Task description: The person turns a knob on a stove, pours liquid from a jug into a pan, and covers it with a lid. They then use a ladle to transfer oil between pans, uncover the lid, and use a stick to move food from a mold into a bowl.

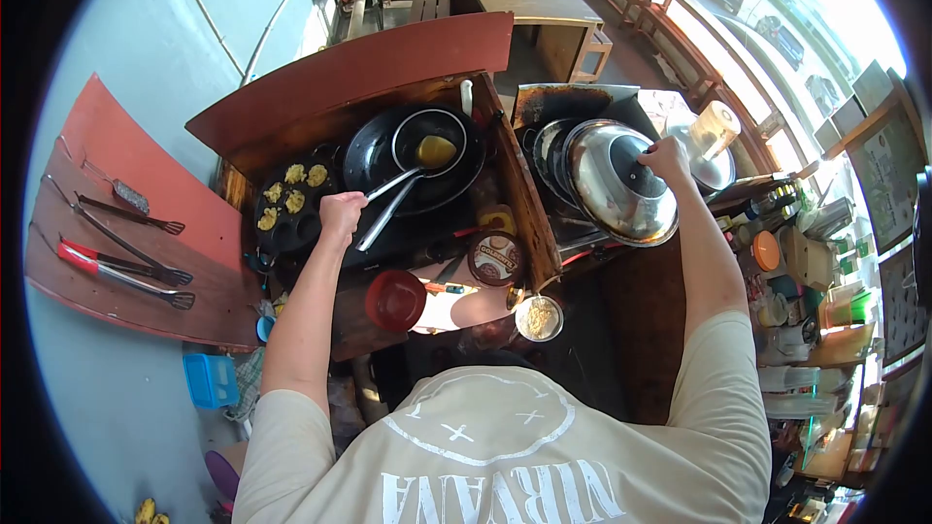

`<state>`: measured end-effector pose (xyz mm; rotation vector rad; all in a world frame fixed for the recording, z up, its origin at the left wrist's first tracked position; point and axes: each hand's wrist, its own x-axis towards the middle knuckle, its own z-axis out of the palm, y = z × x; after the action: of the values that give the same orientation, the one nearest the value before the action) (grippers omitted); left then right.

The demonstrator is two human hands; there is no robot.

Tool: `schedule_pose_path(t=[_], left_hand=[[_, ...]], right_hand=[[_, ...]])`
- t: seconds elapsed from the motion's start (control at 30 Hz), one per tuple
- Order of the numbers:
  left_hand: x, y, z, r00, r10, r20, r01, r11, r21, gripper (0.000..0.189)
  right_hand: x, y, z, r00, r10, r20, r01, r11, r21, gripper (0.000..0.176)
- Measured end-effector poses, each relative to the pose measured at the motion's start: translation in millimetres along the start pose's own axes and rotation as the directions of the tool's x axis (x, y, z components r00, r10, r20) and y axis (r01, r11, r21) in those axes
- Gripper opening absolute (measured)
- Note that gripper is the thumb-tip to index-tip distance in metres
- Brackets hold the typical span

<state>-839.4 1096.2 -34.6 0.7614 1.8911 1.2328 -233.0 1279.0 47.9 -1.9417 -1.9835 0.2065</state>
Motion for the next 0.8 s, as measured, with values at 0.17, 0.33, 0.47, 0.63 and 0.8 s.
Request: schedule_pose_path(t=[0.17,0.33,0.47,0.63,0.8], left_hand=[[-17.1,16.0,1.6,0.999,0.036,-0.003,-0.036,0.999,-0.029,0.018],[-29.1,32.6,0.8,0.998,0.061,-0.023,-0.061,0.998,-0.009,0.020],[-39.6,42.9,-1.1,0.998,0.050,-0.026,-0.050,0.999,-0.005,0.019],[-48.7,46.3,-1.8,0.998,0.048,-0.044,-0.046,0.998,0.042,0.019],[-53.0,42.1,-2.9,0.997,0.032,-0.068,-0.029,0.999,0.037,0.019]], right_hand=[[1.3,5.9,-4.6,1.000,0.001,0.013,-0.001,1.000,-0.024,0.033],[-0.9,4.9,-14.9,0.996,0.044,0.076,-0.047,0.998,0.041,0.029],[1.1,12.2,-14.5,0.996,0.042,0.084,-0.049,0.995,0.087,0.030],[0.2,16.5,-15.7,0.998,0.005,0.055,-0.007,0.999,0.043,0.031],[-2.6,20.6,-18.3,0.997,-0.001,0.083,-0.004,0.998,0.057,0.032]])
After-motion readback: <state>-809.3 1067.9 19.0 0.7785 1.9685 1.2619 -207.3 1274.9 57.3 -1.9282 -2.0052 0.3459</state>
